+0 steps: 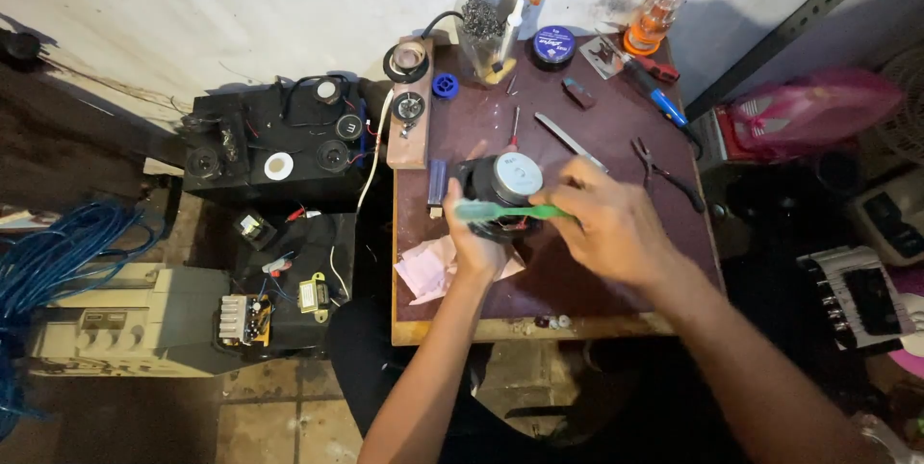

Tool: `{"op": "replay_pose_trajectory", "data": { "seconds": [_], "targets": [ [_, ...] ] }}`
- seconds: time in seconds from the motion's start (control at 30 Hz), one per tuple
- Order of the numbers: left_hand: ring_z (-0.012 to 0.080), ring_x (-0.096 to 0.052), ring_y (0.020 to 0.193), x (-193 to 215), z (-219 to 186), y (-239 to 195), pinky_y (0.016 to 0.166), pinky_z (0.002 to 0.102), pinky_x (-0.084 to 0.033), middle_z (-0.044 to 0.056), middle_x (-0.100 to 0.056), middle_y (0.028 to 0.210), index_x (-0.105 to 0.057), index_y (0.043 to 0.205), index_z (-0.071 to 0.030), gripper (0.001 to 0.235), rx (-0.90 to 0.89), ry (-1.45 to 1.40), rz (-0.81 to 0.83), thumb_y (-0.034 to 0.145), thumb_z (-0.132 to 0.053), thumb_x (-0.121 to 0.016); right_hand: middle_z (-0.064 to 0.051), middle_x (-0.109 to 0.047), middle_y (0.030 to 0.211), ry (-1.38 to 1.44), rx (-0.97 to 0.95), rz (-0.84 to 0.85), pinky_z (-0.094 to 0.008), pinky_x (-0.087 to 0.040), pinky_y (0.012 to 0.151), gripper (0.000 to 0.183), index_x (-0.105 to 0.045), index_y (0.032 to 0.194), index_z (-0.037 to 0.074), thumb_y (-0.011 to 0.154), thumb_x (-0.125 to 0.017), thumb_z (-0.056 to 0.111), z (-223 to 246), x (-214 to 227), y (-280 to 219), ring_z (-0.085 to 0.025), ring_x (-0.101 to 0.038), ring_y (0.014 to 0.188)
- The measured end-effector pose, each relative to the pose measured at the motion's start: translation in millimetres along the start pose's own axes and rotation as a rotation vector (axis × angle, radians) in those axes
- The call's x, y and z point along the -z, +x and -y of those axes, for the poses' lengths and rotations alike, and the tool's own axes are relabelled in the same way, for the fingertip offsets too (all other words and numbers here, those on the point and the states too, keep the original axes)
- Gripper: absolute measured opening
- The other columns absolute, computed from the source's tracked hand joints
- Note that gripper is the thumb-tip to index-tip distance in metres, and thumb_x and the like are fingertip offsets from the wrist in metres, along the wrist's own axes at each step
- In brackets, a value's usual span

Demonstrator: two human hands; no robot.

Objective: The person cleans a speaker by first applying a white substance from a small container onto the speaker cone. Then, using a green toothbrush, they scrub the cone and the back of the speaker. Finally, they use a metal tool to scrape the edges of the speaker.

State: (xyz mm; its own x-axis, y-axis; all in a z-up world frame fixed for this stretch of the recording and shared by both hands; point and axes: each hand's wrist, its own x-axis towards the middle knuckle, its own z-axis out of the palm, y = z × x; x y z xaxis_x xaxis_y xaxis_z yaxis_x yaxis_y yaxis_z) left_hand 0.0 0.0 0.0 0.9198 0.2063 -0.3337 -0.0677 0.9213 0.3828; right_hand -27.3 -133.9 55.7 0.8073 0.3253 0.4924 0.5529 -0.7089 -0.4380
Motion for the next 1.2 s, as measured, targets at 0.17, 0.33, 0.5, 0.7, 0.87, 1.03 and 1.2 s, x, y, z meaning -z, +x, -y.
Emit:
{"op": "replay_pose_trajectory", "data": {
  "seconds": [0.17,0.33,0.5,0.7,0.87,1.03,1.2],
  "targets": [
    [0.0273,-0.064,0.116,11,6,2,0.105,0.043,-0.052,0.020,-0.065,0.130,-0.063,0.135,-0.005,0.054,-0.017,0.092,0.120,0.102,-0.045,-0.045,-0.001,-0.061,0.094,-0.129,0.210,0.113,-0.040,-0.056,0.060,0.014,-0.073,0.089,0.017,0.082,-0.078,0.007,-11,6,33,-0.031,-0.070,0.068],
    [0.0288,-0.066,0.109,4,-6,2,0.102,0.045,-0.053,0.017,-0.067,0.120,-0.064,0.126,-0.006,0.048,0.134,-0.051,0.027,0.094,-0.041,-0.057,-0.004,-0.063,0.078,0.313,0.087,0.045,-0.032,-0.051,0.054,0.023,-0.070,0.080,0.010,0.084,-0.088,0.023,-25,-9,53,-0.028,-0.070,0.062],
    [0.0281,-0.066,0.110,23,6,13,0.102,0.045,-0.052,0.017,-0.067,0.126,-0.064,0.128,-0.007,0.055,0.178,-0.043,-0.012,0.098,-0.051,-0.054,-0.008,-0.067,0.088,0.437,-0.081,-0.024,-0.029,-0.049,0.061,0.030,-0.077,0.095,0.007,0.078,-0.095,0.024,-40,-27,39,-0.023,-0.067,0.071],
    [0.0316,-0.064,0.116,23,3,10,0.103,0.046,-0.052,0.019,-0.063,0.134,-0.059,0.139,-0.009,0.058,0.233,0.027,0.005,0.098,-0.049,-0.055,0.000,-0.068,0.098,0.540,-0.536,0.090,-0.026,-0.049,0.063,0.051,-0.074,0.116,0.017,0.073,-0.096,0.033,-38,-26,33,-0.012,-0.059,0.077],
    [0.0304,-0.059,0.123,8,-12,-8,0.107,0.045,-0.051,0.020,-0.059,0.136,-0.047,0.150,-0.011,0.056,0.162,0.171,0.180,0.101,-0.038,-0.052,0.003,-0.070,0.084,0.736,-0.670,0.177,-0.020,-0.043,0.060,0.036,-0.079,0.105,0.011,0.077,-0.093,0.029,-35,-18,36,-0.007,-0.058,0.074],
    [0.0320,-0.061,0.119,36,-3,10,0.091,0.044,-0.061,0.020,-0.054,0.141,-0.038,0.151,-0.016,0.058,0.242,0.196,0.366,0.102,-0.042,-0.057,0.004,-0.043,0.052,0.994,-0.828,0.138,-0.014,-0.029,0.033,0.029,-0.075,0.104,0.006,0.081,-0.089,0.017,-36,-16,34,-0.001,-0.042,0.036],
    [0.0292,-0.056,0.126,41,-4,14,0.101,0.042,-0.055,0.020,-0.050,0.147,-0.032,0.157,-0.015,0.092,0.110,0.405,0.445,0.082,-0.024,-0.084,0.002,-0.041,0.049,1.018,-0.833,0.132,-0.015,-0.026,0.031,0.029,-0.074,0.105,0.004,0.083,-0.087,0.016,-36,-29,33,-0.001,-0.039,0.033]
  ]
}}
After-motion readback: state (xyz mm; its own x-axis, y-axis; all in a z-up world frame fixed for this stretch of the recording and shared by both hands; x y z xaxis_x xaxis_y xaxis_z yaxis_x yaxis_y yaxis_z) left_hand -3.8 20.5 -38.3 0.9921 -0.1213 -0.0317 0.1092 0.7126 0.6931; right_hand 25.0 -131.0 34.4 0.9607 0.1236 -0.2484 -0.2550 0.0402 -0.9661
